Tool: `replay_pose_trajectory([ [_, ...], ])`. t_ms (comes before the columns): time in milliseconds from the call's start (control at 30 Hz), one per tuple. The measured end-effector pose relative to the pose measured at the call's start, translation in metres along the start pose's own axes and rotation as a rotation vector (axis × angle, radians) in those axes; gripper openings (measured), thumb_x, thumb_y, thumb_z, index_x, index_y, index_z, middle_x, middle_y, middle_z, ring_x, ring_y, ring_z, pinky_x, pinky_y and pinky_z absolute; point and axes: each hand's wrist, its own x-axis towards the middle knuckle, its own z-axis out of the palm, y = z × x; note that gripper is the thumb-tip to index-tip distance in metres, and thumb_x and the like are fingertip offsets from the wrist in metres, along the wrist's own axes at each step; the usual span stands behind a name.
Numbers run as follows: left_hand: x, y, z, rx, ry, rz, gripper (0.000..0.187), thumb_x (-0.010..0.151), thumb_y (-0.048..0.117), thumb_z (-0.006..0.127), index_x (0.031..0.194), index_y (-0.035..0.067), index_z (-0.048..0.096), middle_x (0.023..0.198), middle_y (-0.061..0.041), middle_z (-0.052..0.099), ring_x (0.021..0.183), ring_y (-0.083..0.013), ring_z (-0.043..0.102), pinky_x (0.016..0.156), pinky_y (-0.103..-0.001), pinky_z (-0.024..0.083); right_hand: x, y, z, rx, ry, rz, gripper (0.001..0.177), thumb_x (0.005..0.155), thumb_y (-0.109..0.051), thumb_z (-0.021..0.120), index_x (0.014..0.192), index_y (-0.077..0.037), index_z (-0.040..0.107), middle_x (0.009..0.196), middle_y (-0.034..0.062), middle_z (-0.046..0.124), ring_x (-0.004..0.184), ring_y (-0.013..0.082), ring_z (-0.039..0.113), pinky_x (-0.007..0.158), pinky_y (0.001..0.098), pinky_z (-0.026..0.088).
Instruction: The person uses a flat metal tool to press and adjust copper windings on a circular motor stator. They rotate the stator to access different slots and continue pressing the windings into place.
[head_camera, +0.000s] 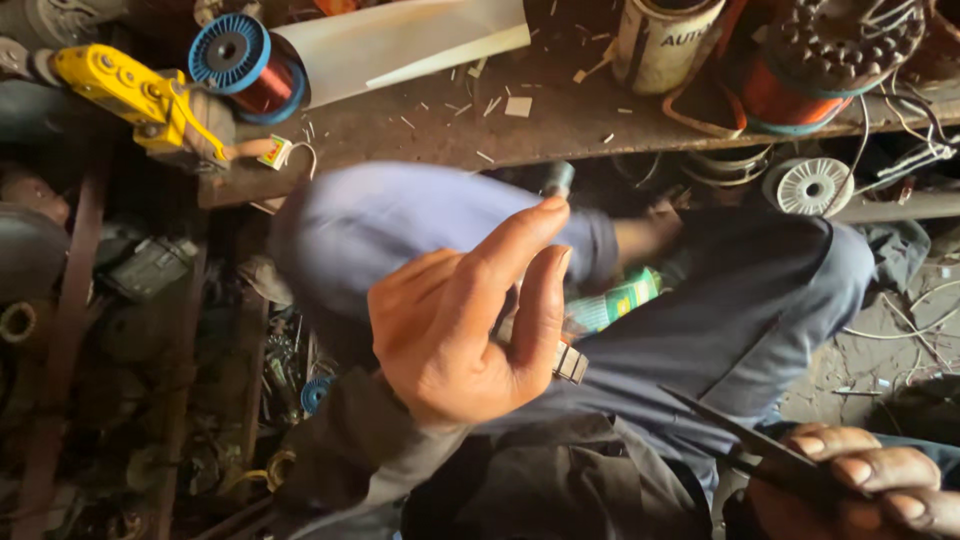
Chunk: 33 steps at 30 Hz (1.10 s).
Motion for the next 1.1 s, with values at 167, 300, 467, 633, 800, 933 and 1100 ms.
replay_pose_trajectory([
  [167, 0.002, -0.001, -0.002, 0.121, 0.045, -0.094, 0.034, 0.101, 0.0, 0.079, 0.13, 0.0, 0.061, 0.114, -0.008, 0.074, 0.073, -0.015, 0.07, 0.063, -0.025, 0.051, 0.022, 0.009, 0.045, -0.221, -0.078, -0.059, 0.017, 0.103, -0.014, 0.055, 0.118, -0.01, 0.05, 0.114, 0.0121, 0.065, 0.101, 0.0334, 0.072, 0.09, 0.048, 0.064],
  [300, 0.0, -0.003, -0.007, 0.314, 0.065, -0.175, 0.033, 0.102, 0.007, 0.079, 0.131, 0.001, 0.063, 0.114, -0.008, 0.076, 0.068, -0.0151, 0.067, 0.064, -0.029, 0.05, 0.043, 0.029, 0.08, -0.109, -0.098, -0.011, 0.016, 0.105, -0.014, 0.053, 0.12, -0.01, 0.051, 0.114, 0.0162, 0.067, 0.099, 0.0321, 0.072, 0.091, 0.0459, 0.063],
  [467, 0.012, -0.005, -0.005, 0.442, 0.171, -0.313, 0.035, 0.103, 0.012, 0.078, 0.133, 0.004, 0.062, 0.111, -0.008, 0.075, 0.07, -0.0183, 0.068, 0.064, -0.031, 0.05, 0.058, 0.051, 0.115, 0.158, -0.008, 0.18, 0.011, 0.108, -0.006, 0.056, 0.118, -0.007, 0.054, 0.11, 0.018, 0.065, 0.097, 0.0308, 0.07, 0.087, 0.0433, 0.063],
  [633, 0.037, -0.01, 0.005, 0.499, 0.342, -0.534, 0.037, 0.096, 0.011, 0.082, 0.129, 0.005, 0.066, 0.074, -0.005, 0.061, 0.05, -0.0168, 0.056, 0.053, -0.033, 0.044, 0.084, 0.071, 0.155, 0.235, 0.139, 0.386, 0.01, 0.108, -0.007, 0.055, 0.118, -0.008, 0.055, 0.112, 0.0178, 0.061, 0.098, 0.0319, 0.063, 0.089, 0.0472, 0.061],
  [800, 0.066, -0.028, 0.01, 0.398, 0.586, -0.514, 0.044, 0.104, 0.007, 0.077, 0.142, 0.004, 0.054, 0.114, -0.01, 0.076, 0.079, -0.0106, 0.077, 0.069, -0.024, 0.059, 0.135, 0.118, 0.197, 0.46, 0.289, 0.385, 0.013, 0.112, -0.011, 0.051, 0.125, -0.01, 0.053, 0.124, 0.0186, 0.06, 0.106, 0.0334, 0.064, 0.094, 0.0495, 0.059],
  [933, 0.081, -0.041, 0.012, 0.197, 0.681, -0.572, 0.051, 0.1, 0.003, 0.073, 0.146, 0.003, 0.051, 0.101, -0.007, 0.079, 0.065, -0.0072, 0.075, 0.059, -0.022, 0.058, 0.167, 0.157, 0.229, 0.639, 0.314, 0.326, 0.022, 0.117, -0.023, 0.048, 0.137, -0.016, 0.052, 0.138, 0.0199, 0.062, 0.107, 0.0347, 0.067, 0.089, 0.0506, 0.061],
  [1100, 0.08, -0.052, 0.025, 0.309, 0.566, -0.522, 0.052, 0.101, 0.004, 0.075, 0.147, 0.004, 0.052, 0.074, -0.001, 0.073, 0.064, -0.0063, 0.074, 0.063, -0.022, 0.056, 0.158, 0.202, 0.254, 0.018, 0.219, 0.234, 0.043, 0.121, -0.047, 0.039, 0.152, -0.018, 0.039, 0.14, 0.02, 0.061, 0.11, 0.0308, 0.067, 0.095, 0.0432, 0.06],
])
